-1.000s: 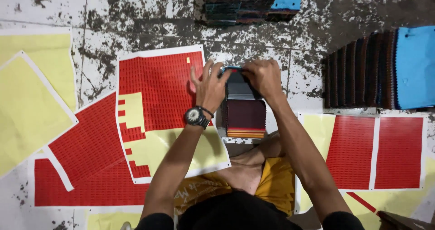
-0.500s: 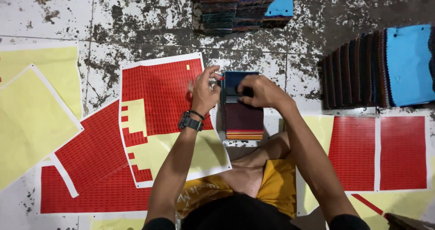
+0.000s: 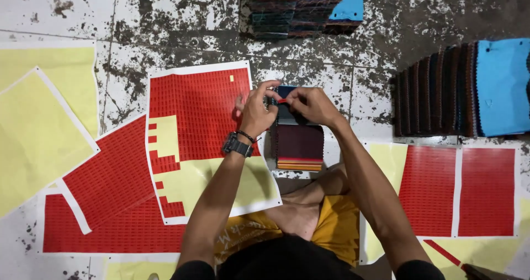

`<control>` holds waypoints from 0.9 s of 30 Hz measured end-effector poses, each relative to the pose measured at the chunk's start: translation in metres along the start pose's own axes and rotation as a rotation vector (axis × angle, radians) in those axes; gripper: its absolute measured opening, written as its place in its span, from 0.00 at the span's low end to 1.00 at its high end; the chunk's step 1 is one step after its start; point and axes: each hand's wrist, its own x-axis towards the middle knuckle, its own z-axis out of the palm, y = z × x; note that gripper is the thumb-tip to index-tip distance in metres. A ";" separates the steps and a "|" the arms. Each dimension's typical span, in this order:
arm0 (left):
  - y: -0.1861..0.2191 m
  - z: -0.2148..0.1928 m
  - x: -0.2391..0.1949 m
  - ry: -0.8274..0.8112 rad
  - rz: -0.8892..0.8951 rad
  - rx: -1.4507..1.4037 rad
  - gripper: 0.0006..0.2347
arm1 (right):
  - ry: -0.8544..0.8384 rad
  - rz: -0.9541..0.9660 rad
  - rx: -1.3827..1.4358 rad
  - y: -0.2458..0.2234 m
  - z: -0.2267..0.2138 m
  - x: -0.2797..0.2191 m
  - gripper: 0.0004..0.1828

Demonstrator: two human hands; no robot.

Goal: The person sits on the floor and assembles notebooks by peeling small adhesive strips from red and yellow sheets and applying them to the spine of stacked paper. They handle multiple colored paper stacks and adhesive sheets, then place the finished notebooks into a pile.

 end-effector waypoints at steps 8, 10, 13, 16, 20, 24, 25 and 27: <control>-0.010 0.007 0.001 0.013 -0.002 0.001 0.28 | -0.001 0.057 0.051 0.007 0.001 0.002 0.06; -0.006 0.005 0.000 0.002 -0.015 0.001 0.28 | 0.001 0.052 0.043 0.009 0.002 0.002 0.05; -0.001 0.003 -0.002 0.012 0.006 -0.023 0.27 | -0.008 0.061 0.018 0.008 0.002 0.004 0.06; -0.009 0.010 -0.001 0.023 -0.030 0.041 0.30 | 0.010 0.100 -0.013 0.004 0.002 0.009 0.07; -0.032 0.018 -0.002 0.151 0.104 0.351 0.25 | 0.022 0.129 -0.122 0.025 0.010 0.015 0.08; -0.042 0.024 -0.001 0.237 0.331 0.605 0.17 | 0.035 0.166 -0.198 0.038 0.018 0.022 0.10; -0.043 0.026 0.000 0.238 0.331 0.605 0.17 | 0.035 0.166 -0.198 0.037 0.021 0.021 0.10; -0.046 0.029 0.003 0.264 0.395 0.733 0.17 | 0.032 0.238 -0.233 0.034 0.025 0.022 0.09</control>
